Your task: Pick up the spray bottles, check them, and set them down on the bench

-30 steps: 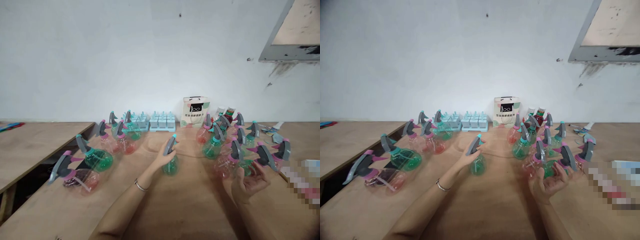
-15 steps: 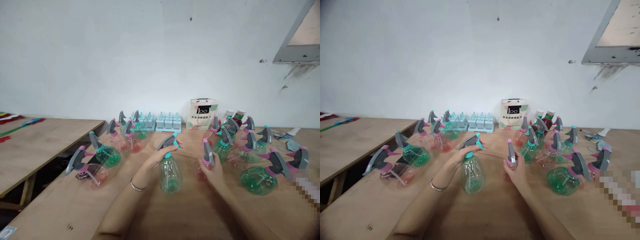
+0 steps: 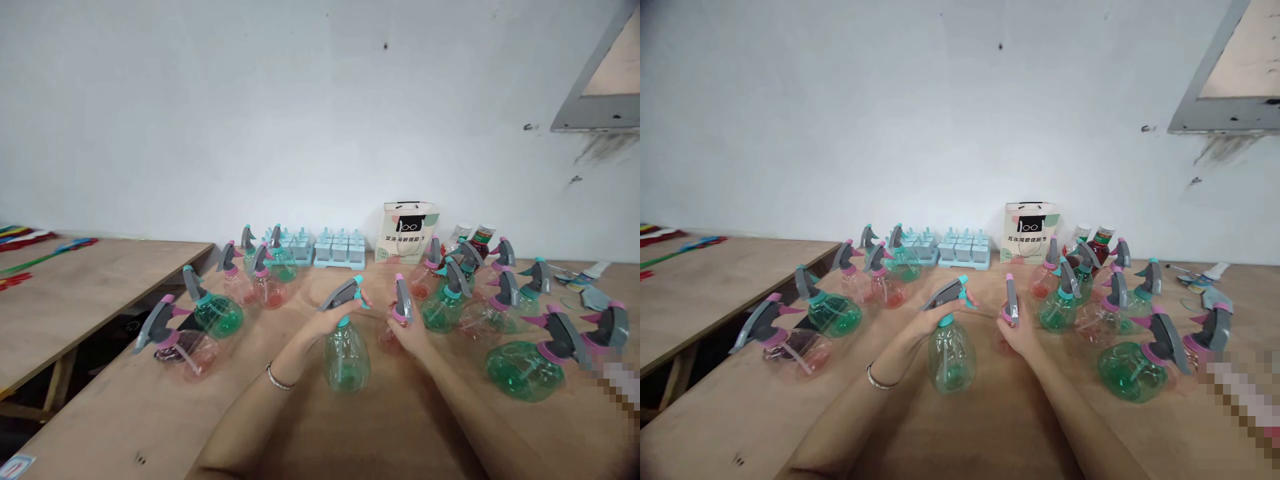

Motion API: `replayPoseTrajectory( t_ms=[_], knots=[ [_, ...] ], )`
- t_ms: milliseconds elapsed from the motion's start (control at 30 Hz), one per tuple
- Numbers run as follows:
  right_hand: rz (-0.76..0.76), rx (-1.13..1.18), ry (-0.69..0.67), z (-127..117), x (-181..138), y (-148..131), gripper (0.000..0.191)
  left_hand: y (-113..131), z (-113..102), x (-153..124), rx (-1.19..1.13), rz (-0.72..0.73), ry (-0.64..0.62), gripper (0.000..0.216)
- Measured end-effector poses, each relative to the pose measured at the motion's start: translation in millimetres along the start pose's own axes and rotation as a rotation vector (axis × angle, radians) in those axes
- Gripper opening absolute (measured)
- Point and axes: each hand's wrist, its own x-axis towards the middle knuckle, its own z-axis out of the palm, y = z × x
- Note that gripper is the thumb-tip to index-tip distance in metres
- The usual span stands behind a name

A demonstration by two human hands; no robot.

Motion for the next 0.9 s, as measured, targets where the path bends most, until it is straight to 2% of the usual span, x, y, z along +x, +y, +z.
replayPoseTrajectory(
  t_ms=[67, 200, 267, 333, 433, 500, 700, 900],
  knots=[
    [0.037, 0.025, -0.043, -0.2, -0.5, -2.5, 0.023, 1.6, 1.2, -2.0, 0.082, -0.037, 0.014, 0.038],
    [0.062, 0.028, -0.051, -1.5, -0.2, -3.9, 0.024, 14.2, 2.9, -7.5, 0.142, -0.041, -0.276, 0.031],
    [0.059, 0.027, -0.042, -2.2, 0.3, -4.1, 0.026, 18.6, 4.1, -8.4, 0.129, 0.0, -0.306, 0.029],
    [0.05, 0.02, -0.04, -2.7, 0.7, -5.2, 0.027, 17.8, 5.6, -7.8, 0.121, 0.016, -0.225, 0.03],
    [0.055, 0.01, -0.059, -3.3, 1.2, -8.0, 0.025, 10.9, 7.8, -6.2, 0.127, -0.006, 0.023, 0.038],
    [0.072, 0.008, -0.075, -3.5, 1.3, -9.9, 0.026, 8.1, 9.0, -5.7, 0.134, -0.028, 0.119, 0.039],
    [0.075, 0.044, -0.08, -4.5, 1.5, -11.9, 0.037, 14.2, 9.5, -5.0, 0.102, -0.019, 0.045, 0.031],
    [0.069, 0.031, -0.078, -4.4, 1.3, -7.2, 0.037, 17.2, 11.4, -7.8, 0.158, -0.006, 0.209, 0.036]
  ],
)
